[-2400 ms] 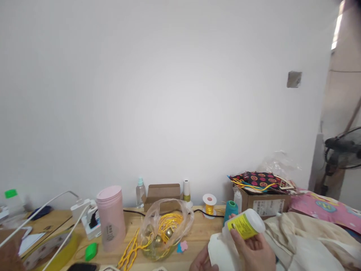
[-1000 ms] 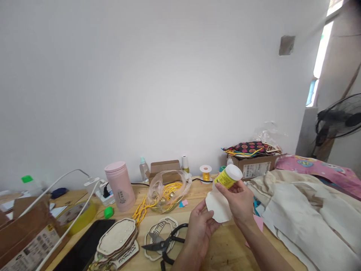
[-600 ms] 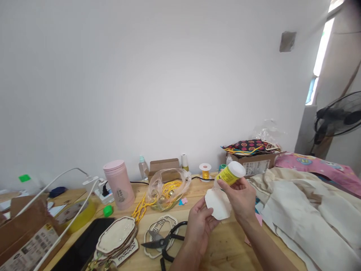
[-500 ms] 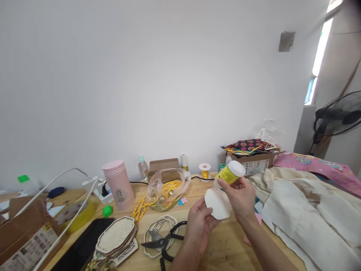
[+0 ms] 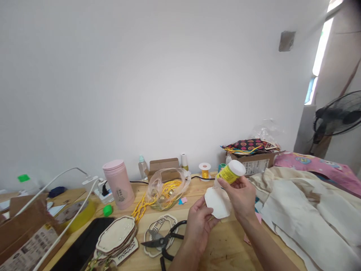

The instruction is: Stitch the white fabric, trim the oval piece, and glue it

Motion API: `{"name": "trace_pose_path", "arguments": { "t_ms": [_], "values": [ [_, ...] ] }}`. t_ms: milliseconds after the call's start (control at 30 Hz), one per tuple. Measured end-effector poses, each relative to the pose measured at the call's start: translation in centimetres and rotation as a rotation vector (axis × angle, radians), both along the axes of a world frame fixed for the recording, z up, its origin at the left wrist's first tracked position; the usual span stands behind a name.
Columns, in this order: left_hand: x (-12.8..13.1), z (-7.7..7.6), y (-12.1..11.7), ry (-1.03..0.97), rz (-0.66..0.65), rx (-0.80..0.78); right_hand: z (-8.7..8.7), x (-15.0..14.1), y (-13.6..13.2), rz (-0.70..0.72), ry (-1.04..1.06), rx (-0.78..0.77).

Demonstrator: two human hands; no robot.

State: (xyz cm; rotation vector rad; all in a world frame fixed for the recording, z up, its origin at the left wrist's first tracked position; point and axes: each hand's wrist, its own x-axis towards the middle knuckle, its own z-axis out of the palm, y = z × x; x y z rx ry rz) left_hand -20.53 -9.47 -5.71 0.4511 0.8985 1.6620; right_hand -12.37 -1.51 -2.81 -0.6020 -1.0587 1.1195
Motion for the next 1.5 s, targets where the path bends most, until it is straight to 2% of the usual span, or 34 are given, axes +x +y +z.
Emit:
{"name": "trace_pose_path", "arguments": {
  "t_ms": [1500],
  "values": [
    [-0.02,-0.03,0.0,-0.01,0.016,0.007,-0.03,-0.31,-0.58,-0.046,-0.036,0.048]
  ]
}}
